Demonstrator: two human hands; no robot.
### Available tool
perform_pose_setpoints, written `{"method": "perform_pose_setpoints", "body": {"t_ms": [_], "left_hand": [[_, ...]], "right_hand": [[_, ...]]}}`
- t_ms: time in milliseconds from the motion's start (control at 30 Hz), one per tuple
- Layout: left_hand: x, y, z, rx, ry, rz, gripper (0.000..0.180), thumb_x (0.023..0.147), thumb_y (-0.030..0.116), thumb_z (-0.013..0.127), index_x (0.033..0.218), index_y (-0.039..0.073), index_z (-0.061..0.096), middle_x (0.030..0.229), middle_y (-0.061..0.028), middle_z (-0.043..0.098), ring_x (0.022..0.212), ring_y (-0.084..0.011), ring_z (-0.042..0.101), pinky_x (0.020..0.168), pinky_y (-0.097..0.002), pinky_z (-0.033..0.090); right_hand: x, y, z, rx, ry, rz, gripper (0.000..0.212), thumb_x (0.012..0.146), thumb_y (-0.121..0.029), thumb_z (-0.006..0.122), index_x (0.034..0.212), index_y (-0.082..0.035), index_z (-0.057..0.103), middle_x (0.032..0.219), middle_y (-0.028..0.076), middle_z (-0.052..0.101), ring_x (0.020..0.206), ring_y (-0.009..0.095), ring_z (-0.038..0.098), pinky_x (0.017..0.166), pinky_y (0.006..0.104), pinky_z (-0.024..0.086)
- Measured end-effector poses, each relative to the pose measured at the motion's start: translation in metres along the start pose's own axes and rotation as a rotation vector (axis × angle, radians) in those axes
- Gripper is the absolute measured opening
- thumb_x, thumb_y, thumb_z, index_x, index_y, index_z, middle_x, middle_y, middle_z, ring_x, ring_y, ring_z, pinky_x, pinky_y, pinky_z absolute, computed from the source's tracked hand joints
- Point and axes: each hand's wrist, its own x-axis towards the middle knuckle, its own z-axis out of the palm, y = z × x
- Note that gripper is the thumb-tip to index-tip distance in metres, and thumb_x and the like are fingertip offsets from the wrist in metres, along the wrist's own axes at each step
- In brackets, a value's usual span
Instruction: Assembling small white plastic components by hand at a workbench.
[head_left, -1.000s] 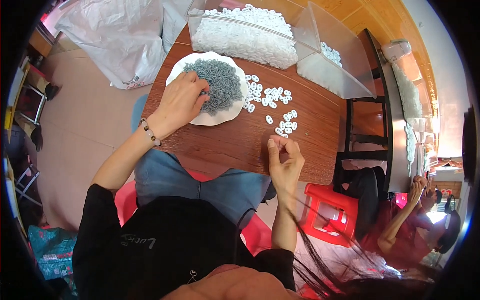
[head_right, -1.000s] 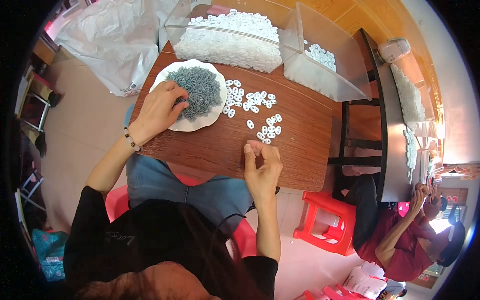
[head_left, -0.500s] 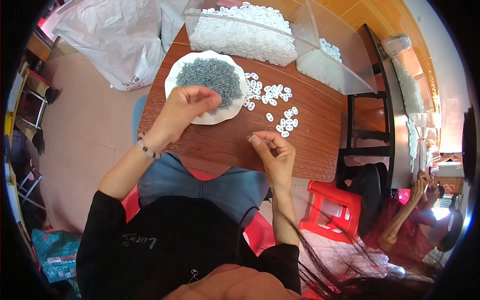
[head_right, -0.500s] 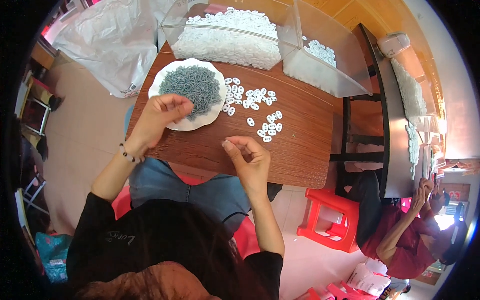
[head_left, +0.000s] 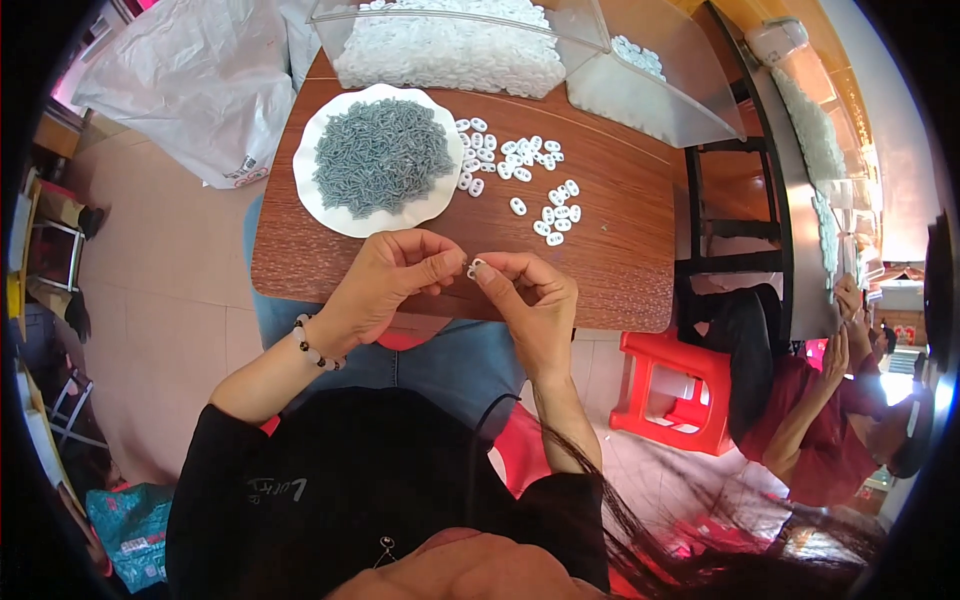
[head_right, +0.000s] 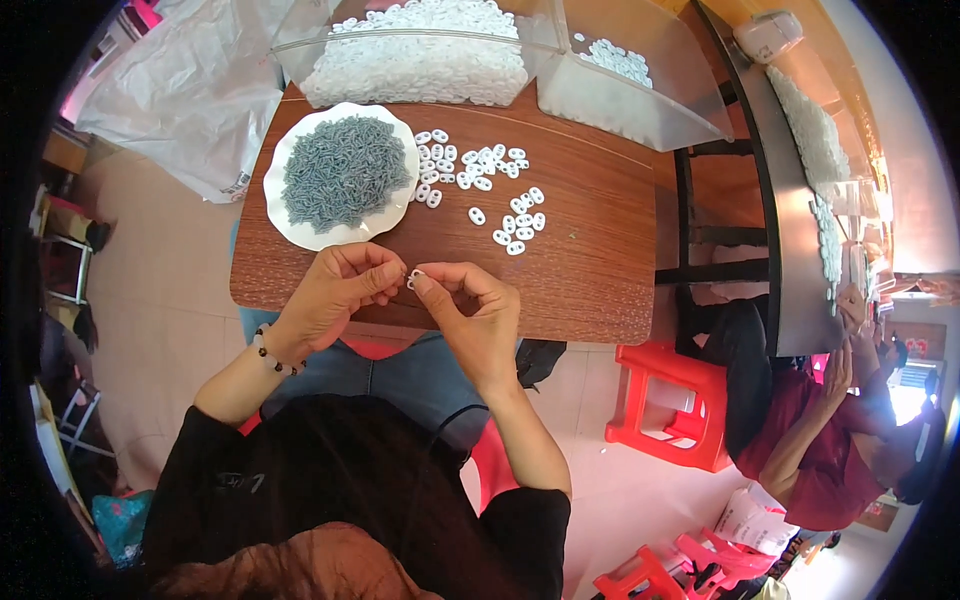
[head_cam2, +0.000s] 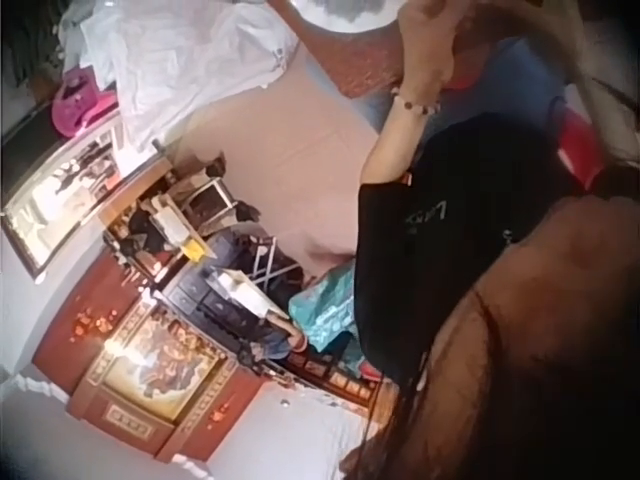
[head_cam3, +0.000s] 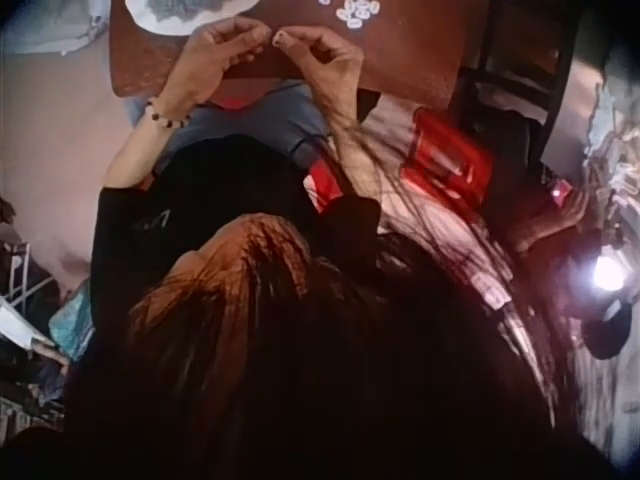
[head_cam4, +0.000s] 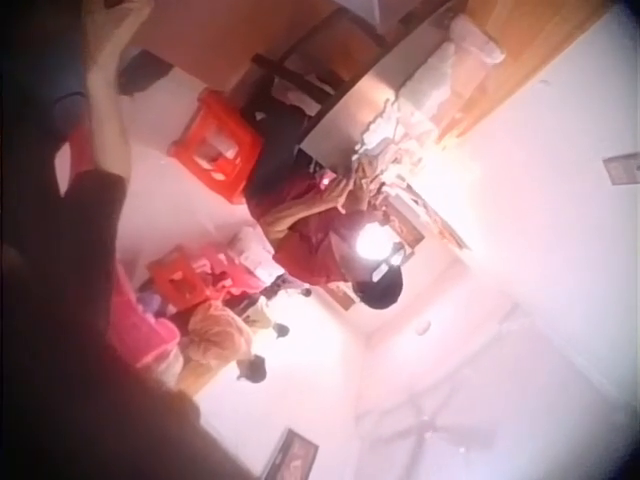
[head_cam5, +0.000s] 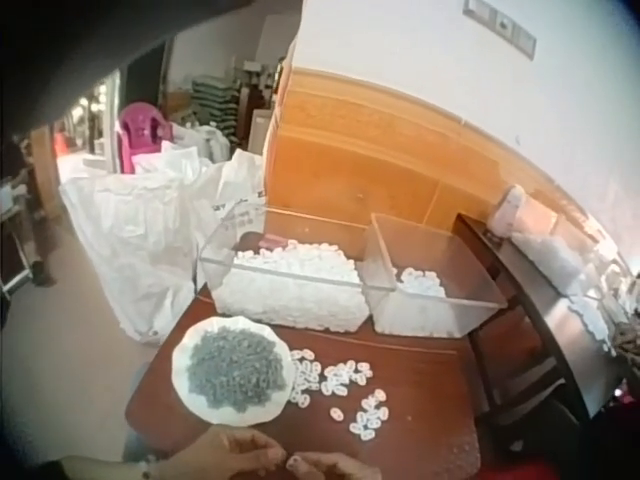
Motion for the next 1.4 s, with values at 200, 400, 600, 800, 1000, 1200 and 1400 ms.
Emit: {"method": "perform_pose_setpoints", "body": {"t_ms": [200, 400, 600, 800, 1000, 1200, 1400], "left_hand": [[0.003, -0.004, -0.001, 0.007, 0.023, -0.005, 0.021, 0.088, 0.021, 0.069, 0.098, 0.003, 0.068, 0.086, 0.0002, 0.066, 0.078, -0.0056, 0.057, 0.069, -0.0213, 0.045], [0.003, -0.006, 0.006, 0.046, 0.046, 0.015, 0.02, 0.088, 0.02, 0.07, 0.096, 0.002, 0.069, 0.085, -0.0008, 0.066, 0.076, -0.005, 0.057, 0.066, -0.0205, 0.045], [0.002, -0.009, 0.004, 0.104, 0.064, 0.03, 0.015, 0.089, 0.012, 0.068, 0.099, 0.0, 0.067, 0.086, -0.0027, 0.067, 0.076, -0.006, 0.058, 0.068, -0.0197, 0.047], [0.001, -0.011, 0.005, 0.051, 0.076, 0.038, 0.015, 0.088, 0.01, 0.068, 0.098, -0.001, 0.068, 0.087, -0.0033, 0.067, 0.075, -0.0066, 0.058, 0.068, -0.02, 0.047], [-0.001, -0.013, 0.007, 0.024, 0.109, 0.038, 0.02, 0.085, 0.016, 0.073, 0.095, -0.001, 0.07, 0.082, -0.003, 0.067, 0.073, -0.0064, 0.057, 0.066, -0.0201, 0.046], [-0.002, -0.019, 0.007, -0.024, 0.124, 0.046, 0.017, 0.086, 0.013, 0.072, 0.095, -0.001, 0.07, 0.083, -0.0036, 0.068, 0.073, -0.0065, 0.059, 0.067, -0.0206, 0.047], [-0.004, -0.015, 0.006, -0.071, 0.121, 0.003, 0.018, 0.088, 0.015, 0.069, 0.098, 0.0, 0.069, 0.088, -0.0041, 0.068, 0.075, -0.0073, 0.06, 0.069, -0.0202, 0.049]], "right_hand": [[0.0, -0.001, 0.003, 0.025, 0.006, -0.032, 0.012, 0.087, -0.003, 0.067, 0.097, 0.004, 0.068, 0.086, 0.003, 0.067, 0.077, 0.005, 0.059, 0.07, 0.0178, 0.046], [-0.001, 0.005, -0.002, -0.025, 0.022, -0.091, 0.012, 0.087, -0.001, 0.066, 0.097, 0.005, 0.068, 0.087, 0.005, 0.068, 0.079, 0.007, 0.061, 0.071, 0.019, 0.049], [-0.003, 0.009, 0.0, -0.033, 0.02, -0.09, 0.011, 0.087, 0.001, 0.066, 0.096, 0.006, 0.067, 0.089, 0.008, 0.069, 0.081, 0.008, 0.063, 0.072, 0.0196, 0.05], [-0.004, 0.015, 0.0, -0.031, 0.031, -0.082, 0.01, 0.088, 0.001, 0.064, 0.096, 0.006, 0.066, 0.089, 0.008, 0.069, 0.082, 0.009, 0.064, 0.074, 0.0214, 0.052], [-0.004, 0.016, 0.002, -0.026, 0.031, -0.088, 0.01, 0.087, 0.001, 0.065, 0.096, 0.006, 0.066, 0.089, 0.007, 0.069, 0.08, 0.009, 0.064, 0.073, 0.0209, 0.052], [-0.004, 0.016, 0.003, -0.06, 0.049, -0.098, 0.01, 0.087, -0.001, 0.066, 0.095, 0.005, 0.068, 0.086, 0.005, 0.069, 0.078, 0.006, 0.062, 0.069, 0.0184, 0.049], [-0.003, 0.012, 0.006, -0.036, 0.063, -0.093, 0.009, 0.087, -0.001, 0.067, 0.094, 0.004, 0.068, 0.084, 0.003, 0.068, 0.074, 0.004, 0.059, 0.066, 0.017, 0.046]]}}
